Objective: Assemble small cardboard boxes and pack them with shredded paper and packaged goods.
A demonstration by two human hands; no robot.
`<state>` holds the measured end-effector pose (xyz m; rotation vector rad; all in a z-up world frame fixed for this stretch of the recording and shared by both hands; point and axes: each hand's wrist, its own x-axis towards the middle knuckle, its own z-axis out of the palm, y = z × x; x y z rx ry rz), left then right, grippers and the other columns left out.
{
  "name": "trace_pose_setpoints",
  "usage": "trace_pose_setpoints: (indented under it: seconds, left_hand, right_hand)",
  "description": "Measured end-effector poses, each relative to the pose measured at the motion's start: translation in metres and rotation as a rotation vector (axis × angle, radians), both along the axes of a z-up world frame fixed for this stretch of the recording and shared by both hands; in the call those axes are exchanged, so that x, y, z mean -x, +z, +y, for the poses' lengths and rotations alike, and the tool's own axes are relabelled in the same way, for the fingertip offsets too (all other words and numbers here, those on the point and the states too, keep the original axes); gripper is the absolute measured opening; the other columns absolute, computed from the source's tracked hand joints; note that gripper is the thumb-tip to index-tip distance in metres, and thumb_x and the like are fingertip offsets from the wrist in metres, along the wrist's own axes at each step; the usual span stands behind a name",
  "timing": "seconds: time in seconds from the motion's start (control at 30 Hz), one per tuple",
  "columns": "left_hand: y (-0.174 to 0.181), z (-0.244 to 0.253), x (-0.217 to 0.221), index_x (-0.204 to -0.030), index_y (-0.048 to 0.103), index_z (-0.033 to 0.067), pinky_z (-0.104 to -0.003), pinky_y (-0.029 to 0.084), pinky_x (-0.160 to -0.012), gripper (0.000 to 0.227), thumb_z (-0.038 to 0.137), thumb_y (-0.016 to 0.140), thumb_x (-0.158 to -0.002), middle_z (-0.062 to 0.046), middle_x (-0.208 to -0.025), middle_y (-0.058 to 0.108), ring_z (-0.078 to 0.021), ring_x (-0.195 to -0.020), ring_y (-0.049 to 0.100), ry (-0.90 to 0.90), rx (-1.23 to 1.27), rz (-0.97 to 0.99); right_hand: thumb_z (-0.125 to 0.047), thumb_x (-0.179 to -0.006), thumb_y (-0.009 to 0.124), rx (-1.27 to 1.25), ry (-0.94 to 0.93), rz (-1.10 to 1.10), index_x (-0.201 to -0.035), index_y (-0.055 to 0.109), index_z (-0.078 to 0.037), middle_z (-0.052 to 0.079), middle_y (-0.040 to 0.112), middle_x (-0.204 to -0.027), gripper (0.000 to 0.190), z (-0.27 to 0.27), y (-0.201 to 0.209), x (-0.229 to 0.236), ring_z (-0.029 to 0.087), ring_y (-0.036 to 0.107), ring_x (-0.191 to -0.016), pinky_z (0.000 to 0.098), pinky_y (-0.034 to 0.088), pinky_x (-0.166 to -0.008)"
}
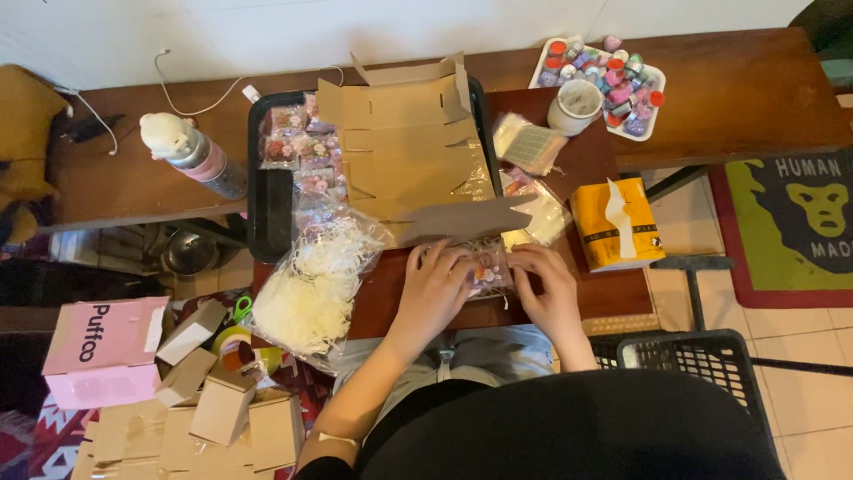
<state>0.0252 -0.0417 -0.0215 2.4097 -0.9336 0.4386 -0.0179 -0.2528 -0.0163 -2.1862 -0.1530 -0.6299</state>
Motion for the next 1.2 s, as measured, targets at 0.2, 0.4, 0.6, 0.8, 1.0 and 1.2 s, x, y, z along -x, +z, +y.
trace_pose_setpoints:
  seconds: [0.2, 0.4, 0.6, 0.8, 1.0, 1.2]
  left_hand:
    - [-0.006, -0.005, 0.008, -0.118, 0.065, 0.0055, -0.055, 0.033, -0.114, 0.034, 0.027, 0.072, -0.093, -0.013, -0.132, 0.063, -0.0302, -0.13, 0.056, -0.112, -0.002, 0.068]
    - [-0.01, -0.006, 0.01, -0.133, 0.061, 0.0065, -0.057, 0.03, -0.114, 0.053, 0.038, 0.072, -0.092, -0.014, -0.133, 0.062, -0.0324, -0.131, 0.054, -0.069, -0.002, 0.02]
    - [-0.024, 0.005, 0.013, -0.13, 0.059, 0.0061, -0.058, 0.027, -0.118, 0.051, 0.04, 0.073, -0.096, -0.011, -0.135, 0.062, -0.0305, -0.137, 0.053, -0.071, 0.018, 0.13]
    - [-0.01, 0.007, 0.007, -0.126, 0.059, 0.0017, -0.068, 0.019, -0.114, 0.063, 0.046, 0.076, -0.085, -0.014, -0.138, 0.06, -0.038, -0.14, 0.043, -0.09, -0.051, 0.187]
    - [-0.017, 0.007, 0.01, -0.128, 0.061, 0.0019, -0.064, 0.021, -0.117, 0.059, 0.046, 0.074, -0.091, -0.015, -0.145, 0.057, -0.0352, -0.144, 0.043, -0.049, -0.008, 0.095]
    - [-0.009, 0.023, 0.026, -0.121, 0.065, 0.0, -0.06, 0.024, -0.114, 0.057, 0.045, 0.075, -0.088, -0.015, -0.138, 0.061, -0.0305, -0.138, 0.049, 0.05, -0.077, 0.1]
  right_hand:
    - [-0.005, -0.089, 0.07, 0.172, 0.052, 0.098, -0.109, 0.076, -0.008, 0.013, 0.066, -0.127, 0.021, 0.002, -0.007, 0.0, 0.033, 0.063, -0.122, 0.0424, 0.052, -0.101]
    - [-0.019, -0.085, 0.076, 0.382, 0.0, 0.099, -0.101, 0.077, -0.008, 0.017, 0.064, -0.13, 0.019, 0.007, 0.008, -0.001, 0.035, 0.061, -0.119, 0.0475, 0.051, -0.097]
    - [-0.03, -0.081, 0.079, 0.389, 0.191, 0.065, -0.095, 0.079, -0.014, 0.009, 0.066, -0.134, 0.021, 0.006, 0.006, -0.002, 0.037, 0.053, -0.132, 0.053, 0.038, -0.111]
    - [-0.031, -0.084, 0.078, 0.439, 0.207, 0.106, -0.093, 0.078, -0.015, 0.005, 0.067, -0.131, 0.018, 0.003, -0.002, -0.002, 0.032, 0.05, -0.139, 0.0542, 0.028, -0.12]
    - [-0.027, -0.086, 0.075, 0.531, 0.134, 0.049, -0.095, 0.075, -0.014, 0.008, 0.071, -0.129, 0.016, 0.003, -0.007, -0.004, 0.034, 0.05, -0.139, 0.054, 0.031, -0.117]
    - [-0.035, -0.089, 0.077, 0.464, 0.264, 0.02, -0.111, 0.078, -0.017, 0.004, 0.07, -0.113, 0.028, 0.007, -0.007, 0.005, 0.027, 0.056, -0.121, 0.0493, 0.039, -0.108]
